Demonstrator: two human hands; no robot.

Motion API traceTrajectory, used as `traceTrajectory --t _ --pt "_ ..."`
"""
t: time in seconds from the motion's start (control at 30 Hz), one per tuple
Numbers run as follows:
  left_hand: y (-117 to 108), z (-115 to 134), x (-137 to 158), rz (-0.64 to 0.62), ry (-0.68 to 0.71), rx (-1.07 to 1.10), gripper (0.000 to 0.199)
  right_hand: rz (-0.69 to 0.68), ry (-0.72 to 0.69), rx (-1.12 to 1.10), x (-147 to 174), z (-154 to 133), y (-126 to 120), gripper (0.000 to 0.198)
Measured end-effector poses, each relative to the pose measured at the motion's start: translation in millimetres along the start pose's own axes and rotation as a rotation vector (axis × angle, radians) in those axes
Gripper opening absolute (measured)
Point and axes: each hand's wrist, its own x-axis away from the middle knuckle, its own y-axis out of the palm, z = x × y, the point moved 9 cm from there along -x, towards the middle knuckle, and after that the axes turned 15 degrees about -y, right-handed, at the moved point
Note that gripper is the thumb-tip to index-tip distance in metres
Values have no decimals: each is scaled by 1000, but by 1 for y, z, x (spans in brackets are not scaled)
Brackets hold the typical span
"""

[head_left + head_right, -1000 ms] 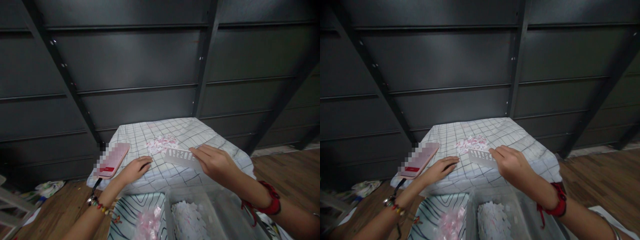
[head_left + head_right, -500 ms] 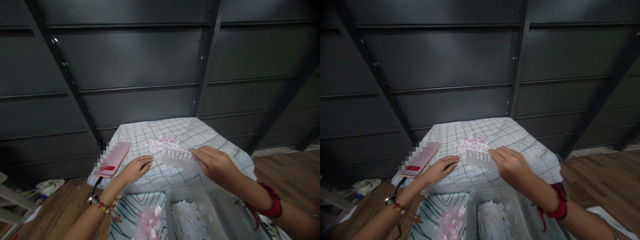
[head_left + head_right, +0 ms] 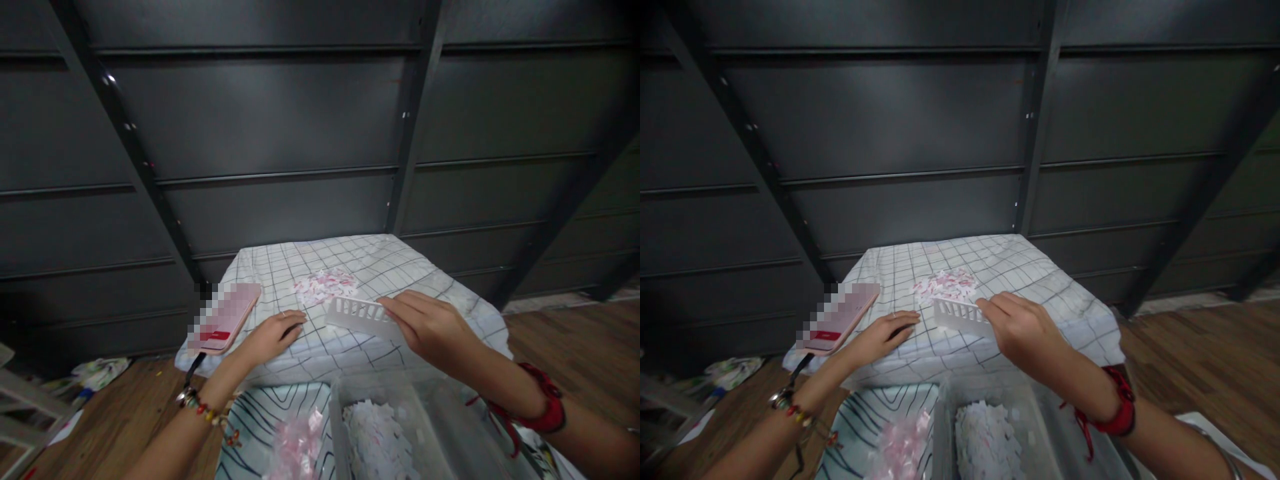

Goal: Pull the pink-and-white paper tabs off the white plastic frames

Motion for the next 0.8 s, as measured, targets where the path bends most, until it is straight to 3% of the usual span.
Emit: traceTrajectory --t 0.47,0.8 --pt "0 26 -10 21 59 -13 27 -90 29 -2 8 11 6 25" --pt "2 15 -7 -5 20 -38 27 -90 7 -22 7 20 12 24"
